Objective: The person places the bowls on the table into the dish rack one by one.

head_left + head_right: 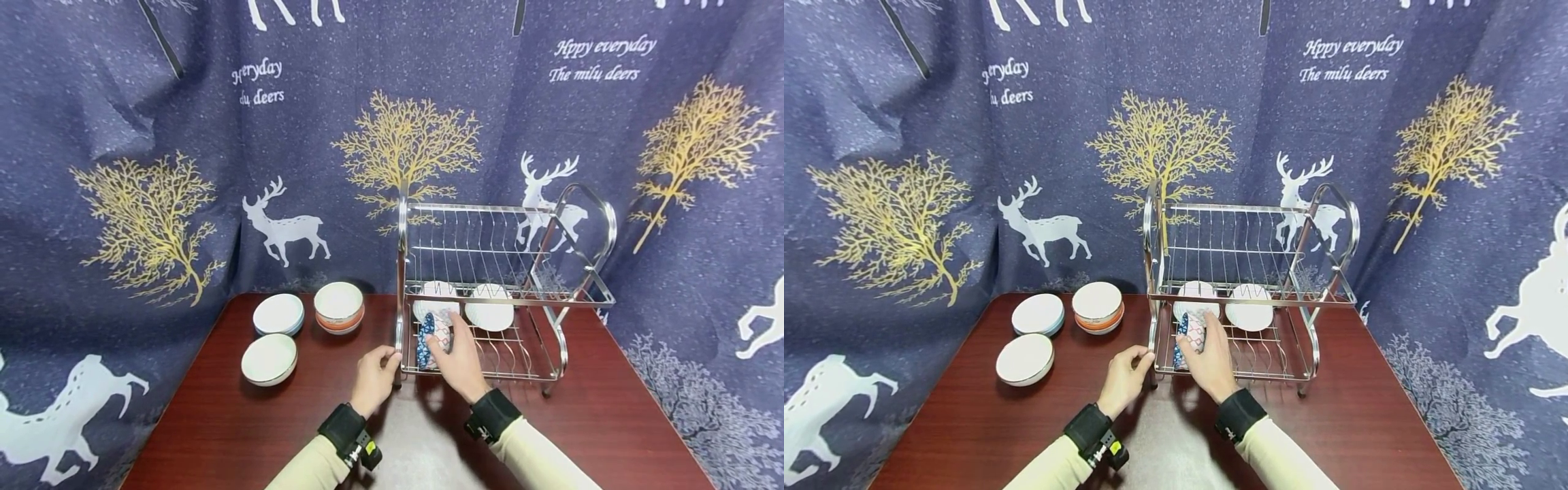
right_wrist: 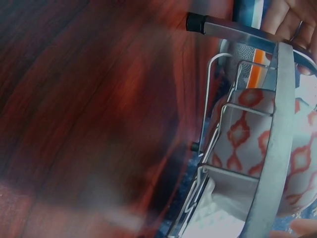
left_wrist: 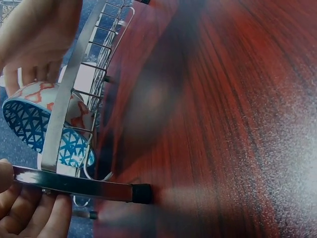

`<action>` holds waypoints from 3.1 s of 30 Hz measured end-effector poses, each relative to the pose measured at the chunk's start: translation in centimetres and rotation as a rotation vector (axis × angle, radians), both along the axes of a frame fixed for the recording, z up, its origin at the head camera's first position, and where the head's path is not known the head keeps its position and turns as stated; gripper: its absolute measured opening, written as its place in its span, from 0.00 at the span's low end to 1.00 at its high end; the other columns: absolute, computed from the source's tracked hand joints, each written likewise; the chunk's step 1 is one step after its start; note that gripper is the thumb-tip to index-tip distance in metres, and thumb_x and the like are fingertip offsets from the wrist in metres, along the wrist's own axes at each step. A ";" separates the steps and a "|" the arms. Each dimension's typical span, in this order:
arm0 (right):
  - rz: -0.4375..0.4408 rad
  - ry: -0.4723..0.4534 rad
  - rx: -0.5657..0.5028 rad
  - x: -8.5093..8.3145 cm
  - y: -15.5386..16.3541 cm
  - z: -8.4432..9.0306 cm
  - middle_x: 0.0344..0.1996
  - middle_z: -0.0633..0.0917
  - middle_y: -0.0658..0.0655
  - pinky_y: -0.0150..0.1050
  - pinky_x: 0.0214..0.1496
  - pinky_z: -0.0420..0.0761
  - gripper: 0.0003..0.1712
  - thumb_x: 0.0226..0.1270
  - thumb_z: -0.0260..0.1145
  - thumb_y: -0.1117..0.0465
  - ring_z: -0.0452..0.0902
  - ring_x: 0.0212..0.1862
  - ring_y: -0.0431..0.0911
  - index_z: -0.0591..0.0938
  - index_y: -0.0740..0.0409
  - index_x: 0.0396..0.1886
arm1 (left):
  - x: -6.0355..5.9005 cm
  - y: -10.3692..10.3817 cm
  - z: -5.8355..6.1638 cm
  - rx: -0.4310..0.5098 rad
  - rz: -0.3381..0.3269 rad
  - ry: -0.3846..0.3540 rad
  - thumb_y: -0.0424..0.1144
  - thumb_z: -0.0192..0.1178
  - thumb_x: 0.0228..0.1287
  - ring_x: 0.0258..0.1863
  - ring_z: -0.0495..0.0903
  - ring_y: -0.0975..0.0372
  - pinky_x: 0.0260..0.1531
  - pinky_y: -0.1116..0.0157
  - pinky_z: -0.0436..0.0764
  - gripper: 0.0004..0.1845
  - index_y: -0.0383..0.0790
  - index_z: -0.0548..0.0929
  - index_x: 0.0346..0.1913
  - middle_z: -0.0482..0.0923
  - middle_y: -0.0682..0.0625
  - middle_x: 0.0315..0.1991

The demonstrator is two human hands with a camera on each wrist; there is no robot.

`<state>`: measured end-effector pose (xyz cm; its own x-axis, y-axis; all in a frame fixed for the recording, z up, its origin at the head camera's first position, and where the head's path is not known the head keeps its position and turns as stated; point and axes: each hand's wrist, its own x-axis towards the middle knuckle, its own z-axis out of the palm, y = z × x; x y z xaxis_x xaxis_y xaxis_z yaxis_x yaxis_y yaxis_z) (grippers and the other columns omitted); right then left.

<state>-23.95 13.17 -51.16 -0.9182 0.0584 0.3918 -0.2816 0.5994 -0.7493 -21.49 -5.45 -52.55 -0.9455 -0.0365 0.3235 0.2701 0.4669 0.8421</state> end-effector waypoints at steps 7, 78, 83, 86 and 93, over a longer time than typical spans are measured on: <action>0.064 0.139 0.009 0.1 -0.5 0.2 0.66 0.66 0.69 0.56 0.67 0.59 0.41 0.60 0.67 0.53 0.60 0.67 0.59 0.64 0.65 0.68 | 0.2 0.0 0.0 0.003 -0.001 -0.003 0.35 0.63 0.63 0.32 0.82 0.63 0.35 0.66 0.80 0.02 0.40 0.84 0.35 0.84 0.50 0.31; 0.213 -0.095 -0.313 1.4 -7.3 0.4 0.48 0.81 0.63 0.39 0.47 0.80 0.22 0.68 0.59 0.66 0.80 0.47 0.51 0.70 0.64 0.61 | 2.6 -8.0 1.2 -0.133 0.128 0.093 0.33 0.67 0.57 0.31 0.83 0.61 0.32 0.67 0.82 0.07 0.39 0.84 0.39 0.82 0.49 0.34; 0.261 -0.169 -0.456 1.3 -7.7 0.1 0.45 0.81 0.69 0.35 0.43 0.81 0.19 0.69 0.56 0.71 0.81 0.45 0.60 0.70 0.70 0.59 | 2.5 -9.5 1.5 -0.163 0.155 0.085 0.34 0.68 0.57 0.30 0.83 0.63 0.32 0.67 0.81 0.07 0.39 0.84 0.39 0.82 0.49 0.33; 0.261 -0.164 -0.501 1.6 -7.9 0.6 0.41 0.82 0.69 0.39 0.42 0.82 0.17 0.69 0.55 0.73 0.81 0.43 0.64 0.70 0.74 0.56 | 2.4 -10.5 1.7 -0.185 0.161 0.077 0.35 0.67 0.58 0.30 0.83 0.62 0.32 0.66 0.81 0.08 0.39 0.84 0.40 0.82 0.49 0.33; 0.233 -0.151 -0.482 3.3 -8.2 3.1 0.35 0.82 0.73 0.51 0.43 0.80 0.10 0.68 0.54 0.75 0.80 0.39 0.66 0.73 0.74 0.48 | 2.2 -13.2 2.0 -0.226 0.214 0.098 0.34 0.67 0.58 0.32 0.82 0.57 0.35 0.59 0.80 0.08 0.35 0.84 0.39 0.82 0.45 0.33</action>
<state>-20.69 4.97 -48.03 -0.9722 -0.0132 0.2340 -0.2339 0.1133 -0.9656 -19.24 -18.65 -50.50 -0.8880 -0.1480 0.4353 0.2202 0.6943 0.6852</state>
